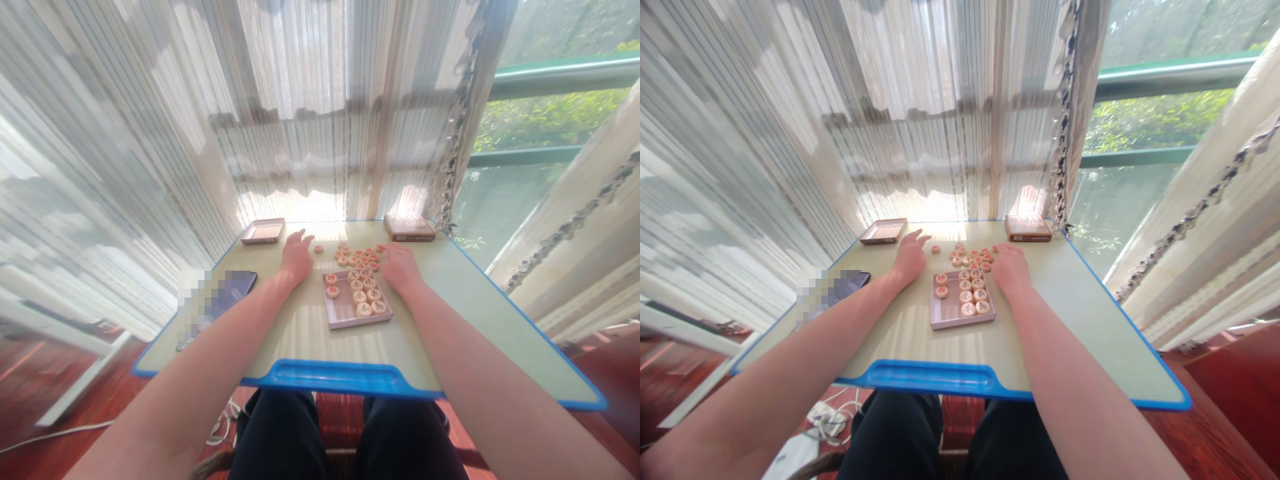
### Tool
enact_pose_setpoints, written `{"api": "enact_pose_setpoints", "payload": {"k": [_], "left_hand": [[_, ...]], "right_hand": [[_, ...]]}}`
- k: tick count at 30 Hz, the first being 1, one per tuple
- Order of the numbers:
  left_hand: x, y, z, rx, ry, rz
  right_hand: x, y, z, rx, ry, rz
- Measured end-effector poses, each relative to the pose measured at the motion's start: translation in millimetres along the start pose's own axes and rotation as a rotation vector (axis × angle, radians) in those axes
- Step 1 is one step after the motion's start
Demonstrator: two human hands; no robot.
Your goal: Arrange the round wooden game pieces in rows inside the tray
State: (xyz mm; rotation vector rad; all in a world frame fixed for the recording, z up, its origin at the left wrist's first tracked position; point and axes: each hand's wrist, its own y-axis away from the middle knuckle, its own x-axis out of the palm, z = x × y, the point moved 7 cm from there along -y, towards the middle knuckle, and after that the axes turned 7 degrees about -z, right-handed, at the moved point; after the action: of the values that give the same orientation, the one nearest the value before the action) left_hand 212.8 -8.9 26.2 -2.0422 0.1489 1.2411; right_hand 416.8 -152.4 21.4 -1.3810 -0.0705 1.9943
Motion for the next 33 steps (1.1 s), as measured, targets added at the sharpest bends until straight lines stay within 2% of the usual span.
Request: {"api": "enact_pose_setpoints", "payload": {"k": [2,4,7,12,16,20,26,33], "left_hand": [[9.6,-2,6,-0.033,0.047,0.125],[15.9,0,5,-0.004,0.115,0.222],[14.2,7,-2,0.044,0.148,0.266],[9.6,14,-8,0.069,0.134,0.305],[10.8,13,-7,0.084,0.145,0.3],[9.3,13,-7,0.067,0.149,0.292],[7.7,13,-7,0.071,0.124,0.293],[8.1,13,-6,0.07,0.121,0.294]], "right_hand": [[6,0,1,-0.025,0.006,0.053],[11,0,2,-0.05,0.001,0.085],[12,2,6,-0.086,-0.026,0.093],[6,2,6,-0.056,-0.017,0.047],[7,2,5,-0.034,0.0,0.106],[2,2,5,0.006,-0.017,0.06],[5,3,7,-0.031,-0.012,0.089],[-2,1,6,0.006,-0.1,0.016]]}}
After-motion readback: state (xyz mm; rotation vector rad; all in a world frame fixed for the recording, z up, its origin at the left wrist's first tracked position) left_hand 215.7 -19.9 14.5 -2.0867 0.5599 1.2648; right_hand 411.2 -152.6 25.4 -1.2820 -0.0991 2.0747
